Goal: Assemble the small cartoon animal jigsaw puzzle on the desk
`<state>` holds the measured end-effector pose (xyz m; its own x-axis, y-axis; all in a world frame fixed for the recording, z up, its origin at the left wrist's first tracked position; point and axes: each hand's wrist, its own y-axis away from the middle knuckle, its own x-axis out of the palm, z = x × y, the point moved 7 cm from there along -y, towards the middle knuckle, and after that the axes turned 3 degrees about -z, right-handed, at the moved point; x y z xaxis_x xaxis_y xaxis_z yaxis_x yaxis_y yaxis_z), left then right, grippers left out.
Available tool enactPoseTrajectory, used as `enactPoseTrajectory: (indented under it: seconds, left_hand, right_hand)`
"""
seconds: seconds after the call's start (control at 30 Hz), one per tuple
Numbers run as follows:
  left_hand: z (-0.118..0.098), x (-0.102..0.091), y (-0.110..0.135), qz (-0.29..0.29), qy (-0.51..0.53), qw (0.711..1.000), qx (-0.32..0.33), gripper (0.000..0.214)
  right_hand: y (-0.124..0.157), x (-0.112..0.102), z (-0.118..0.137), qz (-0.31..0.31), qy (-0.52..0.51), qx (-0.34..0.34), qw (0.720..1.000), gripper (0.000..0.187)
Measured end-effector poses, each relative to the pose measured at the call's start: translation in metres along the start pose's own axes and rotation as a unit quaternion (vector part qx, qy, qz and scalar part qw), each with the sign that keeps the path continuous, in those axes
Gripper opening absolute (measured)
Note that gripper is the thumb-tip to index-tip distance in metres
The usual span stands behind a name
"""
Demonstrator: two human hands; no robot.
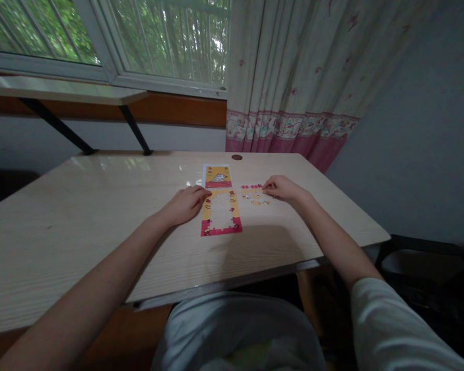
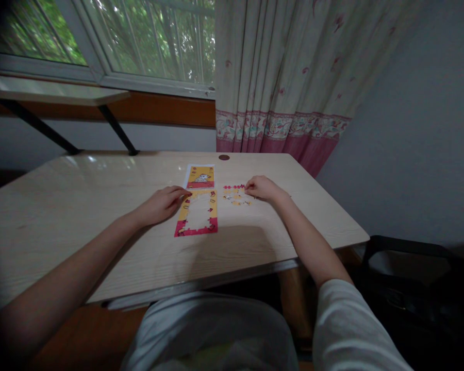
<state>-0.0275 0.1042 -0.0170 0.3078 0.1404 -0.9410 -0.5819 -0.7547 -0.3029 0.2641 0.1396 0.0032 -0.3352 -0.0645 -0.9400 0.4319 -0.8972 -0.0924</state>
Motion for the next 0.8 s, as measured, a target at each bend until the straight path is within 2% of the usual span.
enactPoseTrajectory:
  seconds: [0.27, 0.53, 0.67, 0.8]
  left_hand:
    - [-0.001, 0.000, 0.000, 0.007, -0.005, 1.000, 0.003, 0.042]
    - [-0.002, 0.000, 0.000, 0.005, -0.002, 1.000, 0.007, 0.042]
    - [-0.002, 0.001, -0.001, 0.011, -0.009, 1.000, 0.006, 0.042]
    - [-0.001, 0.001, -0.001, 0.008, -0.008, 1.000, 0.001, 0.042]
  right_hand:
    - [-0.003, 0.001, -0.003, -0.019, 0.026, 0.003, 0.999, 0.025]
    - [-0.003, 0.004, -0.006, 0.010, 0.002, 0.011, 1.000, 0.023]
    - [-0.005, 0.012, -0.011, 0.045, -0.016, 0.018, 0.999, 0.021]
    - [-0.007, 0.015, -0.010, 0.048, -0.015, -0.001, 0.999, 0.017]
